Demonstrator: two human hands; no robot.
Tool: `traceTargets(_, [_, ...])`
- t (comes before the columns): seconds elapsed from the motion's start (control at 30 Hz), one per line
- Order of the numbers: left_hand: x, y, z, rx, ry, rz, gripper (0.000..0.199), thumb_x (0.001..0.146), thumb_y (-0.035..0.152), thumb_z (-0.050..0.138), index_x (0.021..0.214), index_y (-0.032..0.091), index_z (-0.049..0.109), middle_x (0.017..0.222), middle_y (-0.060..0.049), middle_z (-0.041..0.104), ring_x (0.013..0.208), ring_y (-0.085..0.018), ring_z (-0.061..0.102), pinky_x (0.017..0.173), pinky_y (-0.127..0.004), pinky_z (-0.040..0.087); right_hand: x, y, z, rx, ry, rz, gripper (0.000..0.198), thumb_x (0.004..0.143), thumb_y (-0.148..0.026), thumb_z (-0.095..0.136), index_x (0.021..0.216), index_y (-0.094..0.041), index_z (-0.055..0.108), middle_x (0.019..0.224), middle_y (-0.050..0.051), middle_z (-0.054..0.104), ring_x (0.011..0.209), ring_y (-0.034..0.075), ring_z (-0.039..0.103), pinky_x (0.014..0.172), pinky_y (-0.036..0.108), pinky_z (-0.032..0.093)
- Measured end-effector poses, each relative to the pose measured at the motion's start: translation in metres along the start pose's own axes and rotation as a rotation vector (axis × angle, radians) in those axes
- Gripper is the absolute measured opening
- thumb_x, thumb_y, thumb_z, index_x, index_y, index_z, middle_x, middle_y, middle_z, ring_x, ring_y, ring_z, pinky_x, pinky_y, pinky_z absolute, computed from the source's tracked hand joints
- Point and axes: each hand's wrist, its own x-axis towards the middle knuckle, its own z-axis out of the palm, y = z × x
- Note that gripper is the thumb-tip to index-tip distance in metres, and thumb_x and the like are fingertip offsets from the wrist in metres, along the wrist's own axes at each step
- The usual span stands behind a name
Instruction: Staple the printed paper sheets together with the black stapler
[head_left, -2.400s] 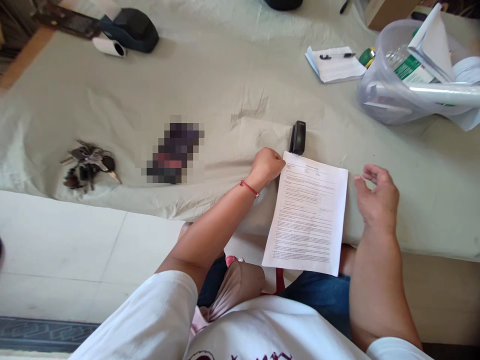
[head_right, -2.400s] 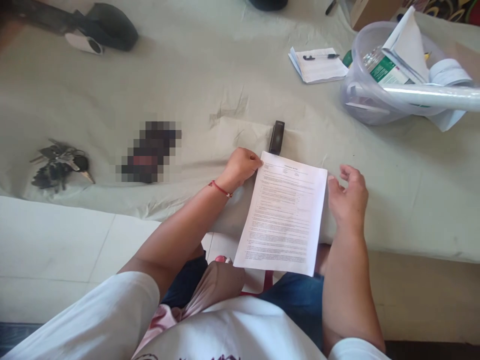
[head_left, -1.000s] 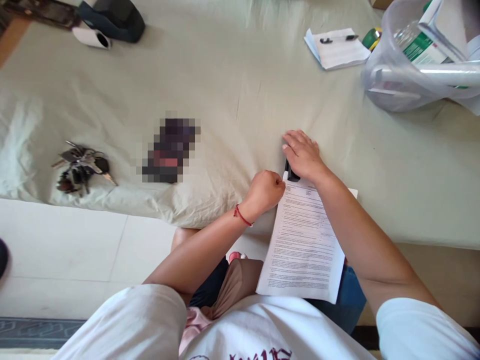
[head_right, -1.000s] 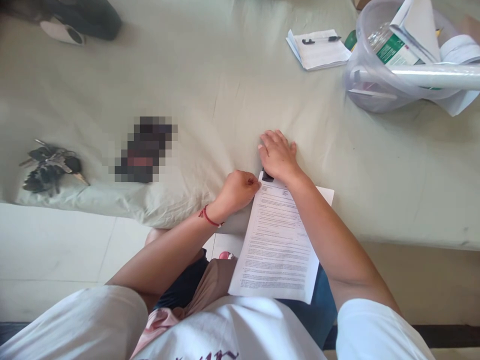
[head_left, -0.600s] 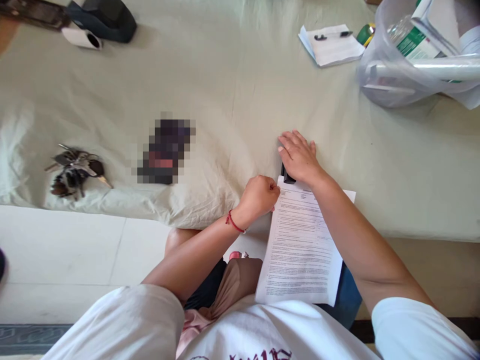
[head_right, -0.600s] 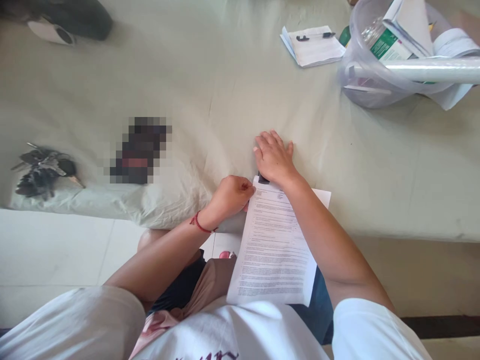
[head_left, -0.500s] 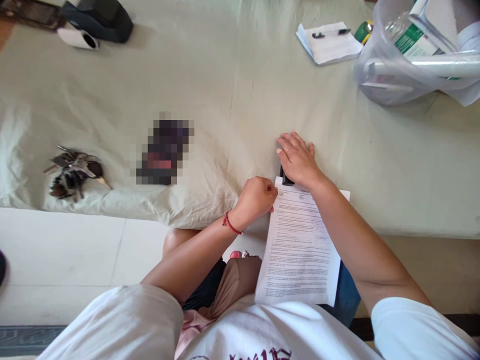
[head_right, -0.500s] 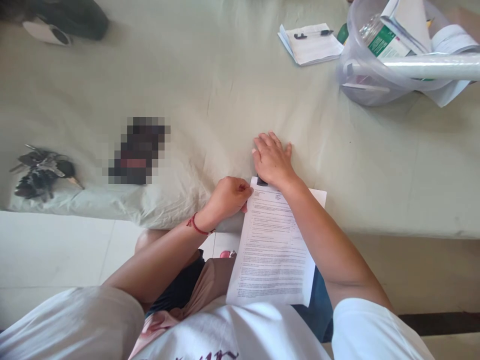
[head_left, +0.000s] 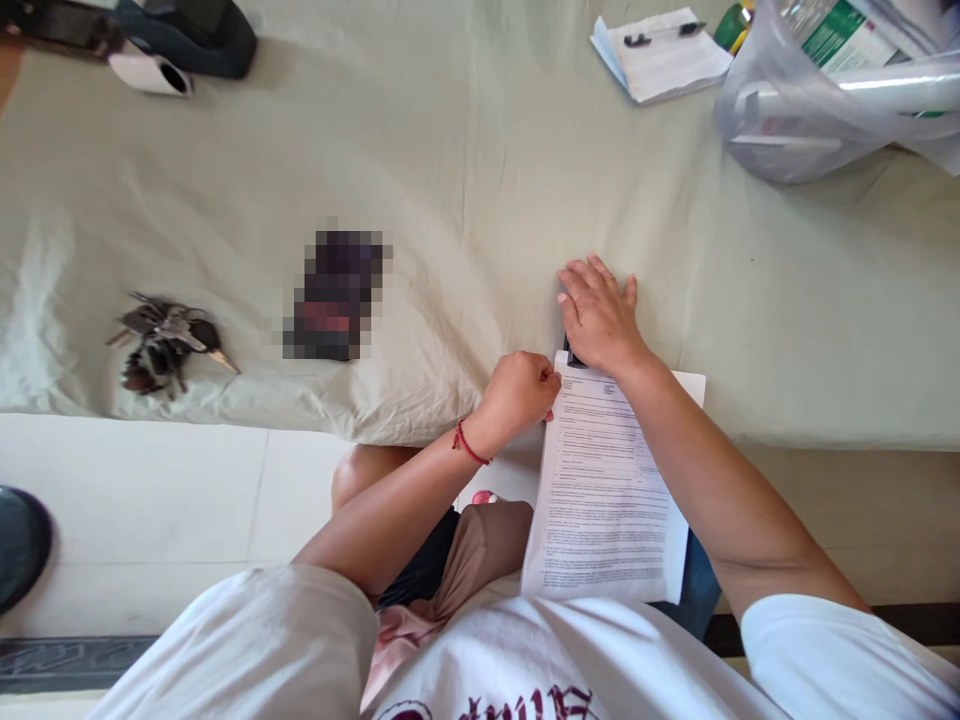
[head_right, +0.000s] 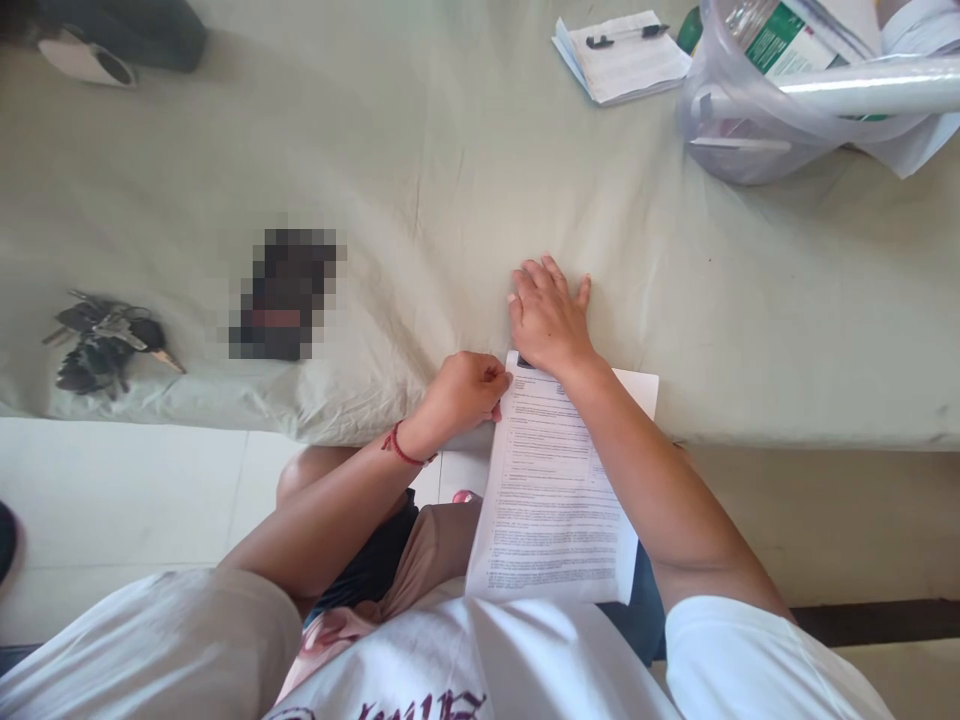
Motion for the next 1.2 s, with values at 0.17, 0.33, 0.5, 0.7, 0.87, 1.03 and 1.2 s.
traceTargets(0.17, [0.002, 0.001, -0.001, -0.037, -0.009, -0.005, 0.037, 0.095, 0.011, 0.056, 0.06, 0.023, 0.054, 0.047, 0.002, 0.061, 0.047, -0.015, 0.056, 0.061, -0.03, 0.044, -0.003, 0.0, 0.003, -0.018, 0.043, -0.012, 0.053, 0.112, -0.032, 0.032, 0.157, -0.026, 0.059, 0.177, 0.012, 0.047, 0.173, 0.034, 0.025, 0.134, 0.082, 0.004])
traceTargets(0.33, [0.002, 0.002, -0.002, -0.04, -0.033, -0.004, 0.039, 0.096, 0.011, 0.056, 0.059, 0.023, 0.053, 0.048, 0.001, 0.062, 0.048, -0.015, 0.056, 0.06, -0.029, 0.043, -0.005, -0.001, 0.004, -0.037, 0.053, 0.002, 0.053, 0.112, -0.032, 0.032, 0.158, -0.028, 0.058, 0.177, 0.012, 0.047, 0.173, 0.034, 0.026, 0.135, 0.081, 0.004])
traceTargets(0.5, [0.001, 0.002, -0.003, -0.039, -0.028, 0.0, 0.04, 0.095, 0.01, 0.056, 0.058, 0.023, 0.051, 0.047, 0.002, 0.061, 0.047, -0.014, 0.055, 0.06, -0.029, 0.043, 0.0, 0.002, -0.002, -0.017, 0.016, -0.026, 0.051, 0.111, -0.031, 0.034, 0.152, -0.027, 0.064, 0.173, 0.011, 0.052, 0.172, 0.035, 0.027, 0.133, 0.084, 0.006])
traceTargets(0.7, [-0.001, 0.001, -0.002, -0.046, -0.017, -0.012, 0.039, 0.097, 0.011, 0.056, 0.06, 0.023, 0.051, 0.046, 0.004, 0.06, 0.047, -0.013, 0.055, 0.061, -0.029, 0.043, 0.028, 0.01, -0.015, -0.017, -0.026, -0.089, 0.046, 0.109, -0.03, 0.039, 0.142, -0.029, 0.072, 0.168, 0.008, 0.058, 0.172, 0.038, 0.027, 0.133, 0.085, 0.006])
traceTargets(0.87, [-0.009, -0.01, -0.003, -0.068, 0.028, 0.065, 0.033, 0.098, 0.017, 0.057, 0.066, 0.023, 0.055, 0.05, 0.004, 0.063, 0.049, -0.013, 0.051, 0.062, -0.03, 0.04, 0.064, 0.014, -0.024, -0.052, -0.037, -0.083, 0.041, 0.111, -0.029, 0.043, 0.138, -0.032, 0.073, 0.167, 0.005, 0.059, 0.169, 0.039, 0.033, 0.136, 0.08, 0.012])
traceTargets(1.03, [-0.019, -0.02, -0.006, -0.184, 0.04, 0.106, 0.025, 0.099, 0.026, 0.056, 0.075, 0.022, 0.063, 0.052, 0.005, 0.057, 0.051, -0.013, 0.05, 0.059, -0.03, 0.036, 0.043, 0.002, -0.049, -0.022, 0.267, -0.056, 0.04, 0.112, -0.034, 0.049, 0.145, -0.021, 0.067, 0.168, 0.014, 0.055, 0.154, 0.031, 0.054, 0.132, 0.051, 0.041])
traceTargets(1.2, [-0.019, -0.025, -0.006, -0.256, 0.097, 0.122, 0.024, 0.098, 0.033, 0.06, 0.078, 0.022, 0.064, 0.055, 0.004, 0.052, 0.055, -0.013, 0.045, 0.058, -0.03, 0.033, -0.036, -0.012, -0.063, 0.216, 0.477, -0.07, 0.037, 0.115, -0.049, 0.046, 0.112, -0.031, 0.078, 0.111, 0.006, 0.08, 0.105, 0.024, 0.078, 0.095, 0.039, 0.063])
